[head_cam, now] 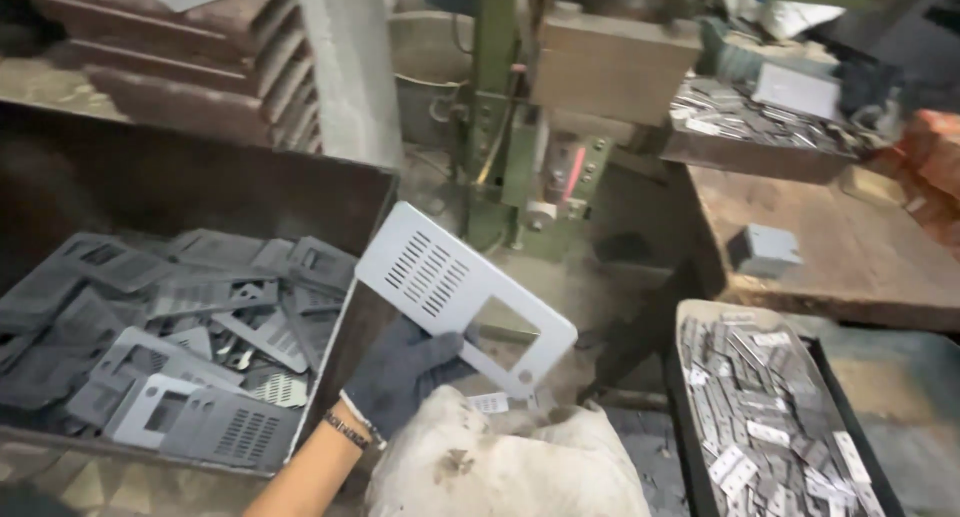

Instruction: The person picks a vented metal panel from a bin, places a small metal component into a cutout on the panel, and positions it under a bench press machine to press the component into place. They then turn the panel over, check the fitted part, and set the finished panel aside before repeating the cycle with another panel.

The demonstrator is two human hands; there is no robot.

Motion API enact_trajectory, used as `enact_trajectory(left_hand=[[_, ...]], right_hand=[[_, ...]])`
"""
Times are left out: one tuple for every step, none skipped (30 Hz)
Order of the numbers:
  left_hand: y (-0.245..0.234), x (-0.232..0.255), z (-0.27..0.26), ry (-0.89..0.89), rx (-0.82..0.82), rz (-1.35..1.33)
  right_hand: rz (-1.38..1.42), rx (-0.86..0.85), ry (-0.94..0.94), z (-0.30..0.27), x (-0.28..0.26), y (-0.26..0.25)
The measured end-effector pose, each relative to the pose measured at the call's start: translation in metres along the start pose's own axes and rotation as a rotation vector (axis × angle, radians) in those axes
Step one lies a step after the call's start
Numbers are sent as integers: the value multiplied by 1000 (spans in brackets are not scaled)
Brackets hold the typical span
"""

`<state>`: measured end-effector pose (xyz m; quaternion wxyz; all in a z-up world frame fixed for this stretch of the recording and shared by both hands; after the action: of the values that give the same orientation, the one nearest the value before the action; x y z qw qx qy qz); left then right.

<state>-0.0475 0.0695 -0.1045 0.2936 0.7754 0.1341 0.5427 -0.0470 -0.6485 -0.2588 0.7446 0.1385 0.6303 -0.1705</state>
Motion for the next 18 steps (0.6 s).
enact_trajectory(left_hand=[[5, 3, 5, 20, 8, -14], [15, 3, 10, 7, -6, -10], [24, 5, 14, 9, 5, -3], [33, 6, 18, 11, 17, 4], [38, -1, 24, -5, 5, 9], [43, -7, 29, 6, -5, 22], [49, -13, 36, 20, -18, 35], [53, -17, 41, 7, -32, 38], [57, -21, 44, 12, -32, 67], [61, -25, 48, 17, -32, 95], [66, -25, 49, 5, -40, 96], [72, -24, 49, 6, -39, 132], [76, -21, 49, 12, -35, 169], [76, -22, 50, 7, -40, 171], [75, -21, 52, 23, -42, 180], [74, -21, 53, 40, -45, 189], [74, -18, 53, 38, -44, 189], [74, -13, 52, 62, -38, 194]], right_hand=[[0, 25, 6, -16, -25, 30], [1, 51, 12, -23, -52, 67], [2, 77, 20, -39, -79, 105], [3, 102, 27, -62, -109, 142], [0, 121, 33, -68, -134, 169], [16, -4, 0, -72, -162, 204], [31, -130, -35, -74, -189, 238], [26, -111, -33, -77, -205, 262], [66, -231, -72, -81, -223, 293], [106, -352, -109, -84, -240, 324], [102, -339, -105, -87, -247, 339], [-41, -440, -194, -91, -257, 358], [-183, -546, -284, -94, -266, 380], [-184, -538, -281, -98, -270, 389], [-388, -547, -419, -102, -277, 399], [-593, -550, -556, -107, -284, 411], [-593, -549, -554, -109, -283, 412], [-565, -627, -603, -113, -284, 418]])
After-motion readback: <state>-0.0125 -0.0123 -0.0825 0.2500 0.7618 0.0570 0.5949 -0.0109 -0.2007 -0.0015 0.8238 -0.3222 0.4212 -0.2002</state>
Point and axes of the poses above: each hand's wrist, its own z-axis towards the middle knuckle, its own y-axis out of the palm, x = y × z, the point moved 5 cm from there along z, towards the middle knuckle, and after that the axes turned 10 degrees about -y, right-handed, at the moved point
